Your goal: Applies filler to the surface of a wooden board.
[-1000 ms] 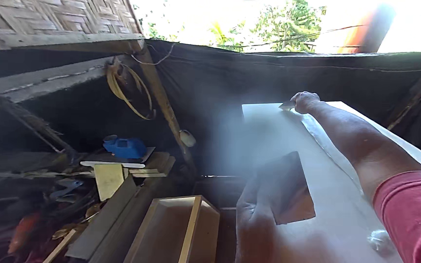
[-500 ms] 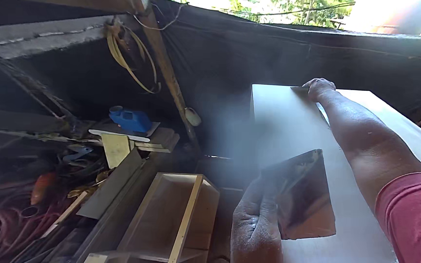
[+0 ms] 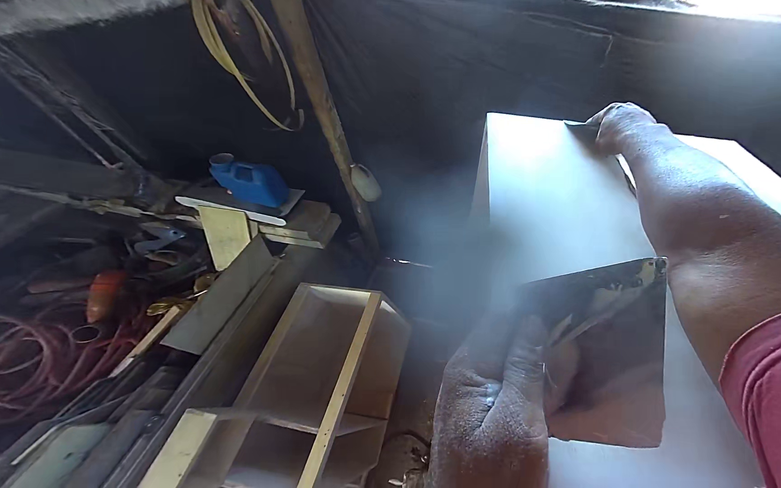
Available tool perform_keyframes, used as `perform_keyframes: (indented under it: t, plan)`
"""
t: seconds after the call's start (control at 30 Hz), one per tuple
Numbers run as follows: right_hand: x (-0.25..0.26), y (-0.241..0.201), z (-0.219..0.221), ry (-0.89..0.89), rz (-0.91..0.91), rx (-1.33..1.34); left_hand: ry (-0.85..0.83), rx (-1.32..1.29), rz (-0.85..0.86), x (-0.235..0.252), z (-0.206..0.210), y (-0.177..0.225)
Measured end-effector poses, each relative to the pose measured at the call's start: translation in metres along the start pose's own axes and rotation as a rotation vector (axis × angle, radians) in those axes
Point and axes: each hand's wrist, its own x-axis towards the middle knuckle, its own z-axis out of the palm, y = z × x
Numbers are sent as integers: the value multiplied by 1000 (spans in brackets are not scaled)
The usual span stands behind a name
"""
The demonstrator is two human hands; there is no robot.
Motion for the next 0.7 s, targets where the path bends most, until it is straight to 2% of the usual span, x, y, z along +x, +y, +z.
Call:
perform_keyframes:
  t: [0.2,0.3,0.5,0.7]
  plan:
    - [12,21,-29,-15,-125,-46,-4,13,-31,0,0,3]
    - [-7,24,-44,-75,-166,-68,14,40,-41,-1,3,8]
    - [-82,28,-60,-147,-209,-76,-86,60,-11,0,-15,0]
    - [-184,31,-59,-134,-212,-109,-84,78,-10,-1,-22,5]
